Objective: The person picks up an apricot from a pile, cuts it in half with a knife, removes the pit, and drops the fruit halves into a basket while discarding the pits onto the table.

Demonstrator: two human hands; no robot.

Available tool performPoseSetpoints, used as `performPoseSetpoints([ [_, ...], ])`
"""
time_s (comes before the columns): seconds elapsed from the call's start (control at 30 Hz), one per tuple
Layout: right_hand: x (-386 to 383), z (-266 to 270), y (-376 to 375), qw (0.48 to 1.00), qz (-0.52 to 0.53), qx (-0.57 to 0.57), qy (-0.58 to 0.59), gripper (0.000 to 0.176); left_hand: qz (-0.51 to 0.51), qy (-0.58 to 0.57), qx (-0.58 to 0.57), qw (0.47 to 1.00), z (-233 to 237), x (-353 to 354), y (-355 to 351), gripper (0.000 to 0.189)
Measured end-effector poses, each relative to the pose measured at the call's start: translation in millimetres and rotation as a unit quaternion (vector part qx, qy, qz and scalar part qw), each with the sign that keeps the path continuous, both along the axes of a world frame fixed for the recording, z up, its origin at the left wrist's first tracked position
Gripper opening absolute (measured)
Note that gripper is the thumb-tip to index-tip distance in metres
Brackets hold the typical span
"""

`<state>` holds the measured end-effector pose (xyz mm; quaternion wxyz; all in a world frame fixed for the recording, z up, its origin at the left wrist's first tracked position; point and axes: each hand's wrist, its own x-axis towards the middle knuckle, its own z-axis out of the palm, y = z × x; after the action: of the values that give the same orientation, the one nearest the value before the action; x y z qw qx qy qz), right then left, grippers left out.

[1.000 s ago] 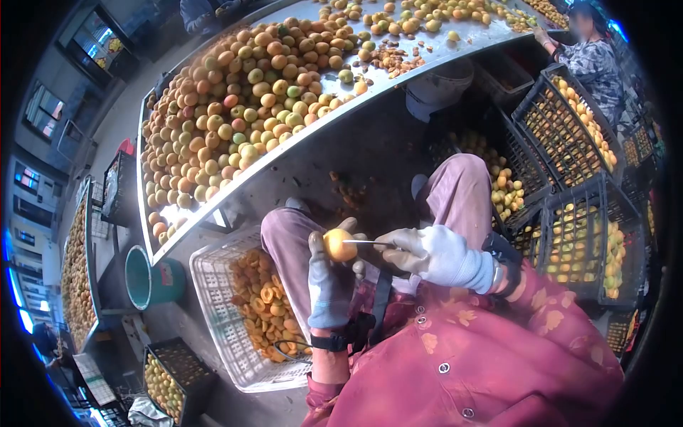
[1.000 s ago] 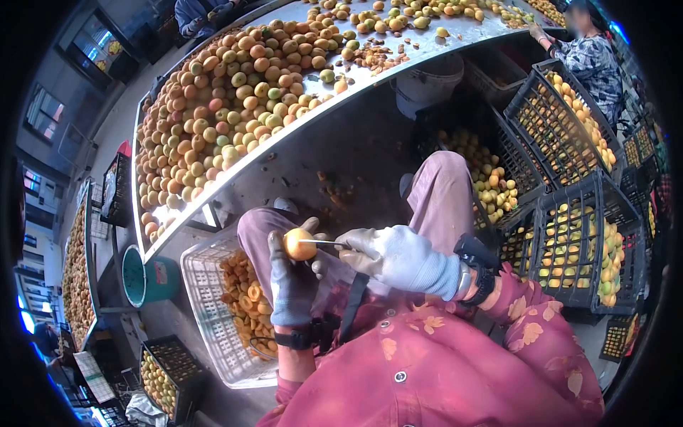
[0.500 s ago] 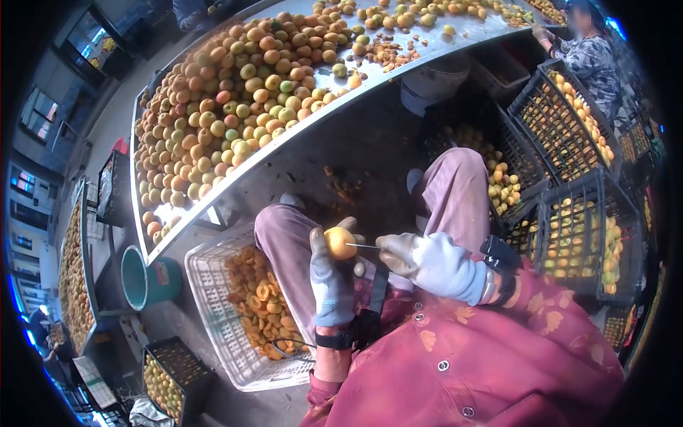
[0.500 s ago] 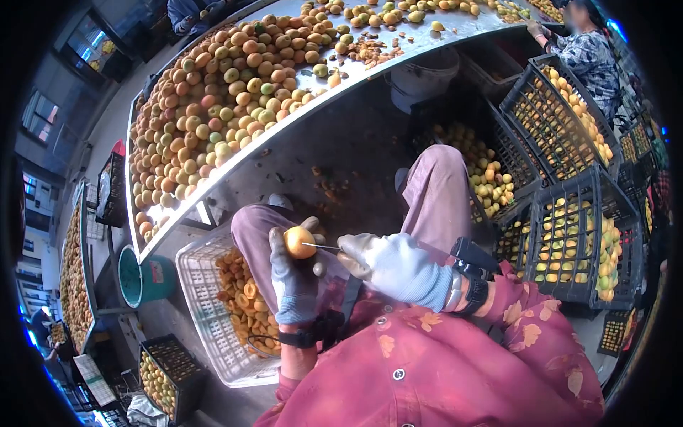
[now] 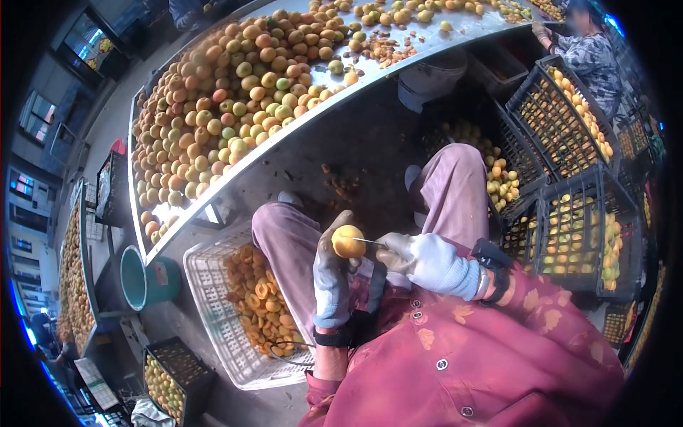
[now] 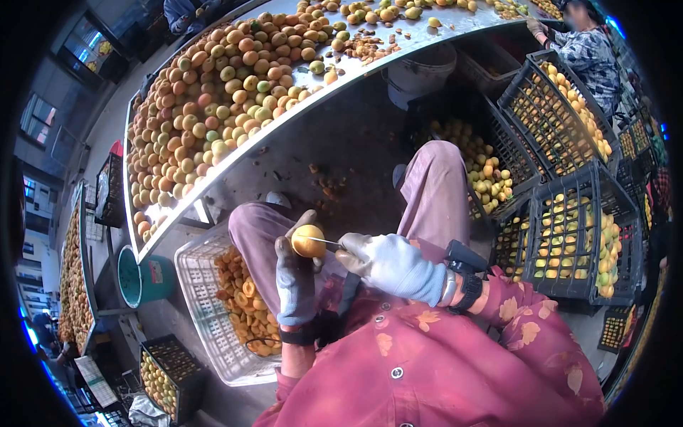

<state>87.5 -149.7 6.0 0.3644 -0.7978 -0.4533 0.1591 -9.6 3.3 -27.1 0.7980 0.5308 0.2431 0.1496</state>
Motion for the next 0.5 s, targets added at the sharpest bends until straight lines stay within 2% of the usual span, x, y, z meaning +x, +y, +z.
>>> performPoseSetpoints([
  [0.1, -4, 10, 0, 1.0, 0.004, -0.022, 0.011, 0.022, -0.01, -0.017, 0.04, 0.999, 1, 1, -4, 0.063],
  [0.17, -6, 8, 0, 0.999, 0.011, -0.039, 0.002, 0.023, 0.014, -0.002, -0.102, 0.995, -4, 2, -8, 0.064],
  [0.2, -8, 3, 0, 1.0, 0.007, -0.019, -0.013, 0.022, 0.013, 0.0, -0.103, 0.995, -4, 0, -9, 0.064],
  [0.27, -9, -4, 0, 0.999, 0.001, 0.002, -0.032, 0.021, -0.049, -0.045, -0.26, 0.963, -3, 3, -10, 0.066],
  [0.37, -11, -9, 2, 0.999, -0.008, 0.026, -0.022, 0.021, -0.056, -0.038, -0.273, 0.96, -14, 3, -9, 0.07],
  [0.4, -11, -10, 2, 0.999, -0.011, 0.03, -0.013, 0.022, -0.056, -0.036, -0.273, 0.96, -6, 4, -11, 0.07],
  [0.47, -10, -10, 2, 0.999, -0.016, 0.033, -0.002, 0.023, -0.018, 0.06, -0.063, 0.996, 16, 6, -17, 0.07],
  [0.5, -8, -10, 2, 1.0, -0.013, 0.014, -0.006, 0.024, -0.019, 0.06, -0.063, 0.996, 15, 6, -17, 0.07],
])
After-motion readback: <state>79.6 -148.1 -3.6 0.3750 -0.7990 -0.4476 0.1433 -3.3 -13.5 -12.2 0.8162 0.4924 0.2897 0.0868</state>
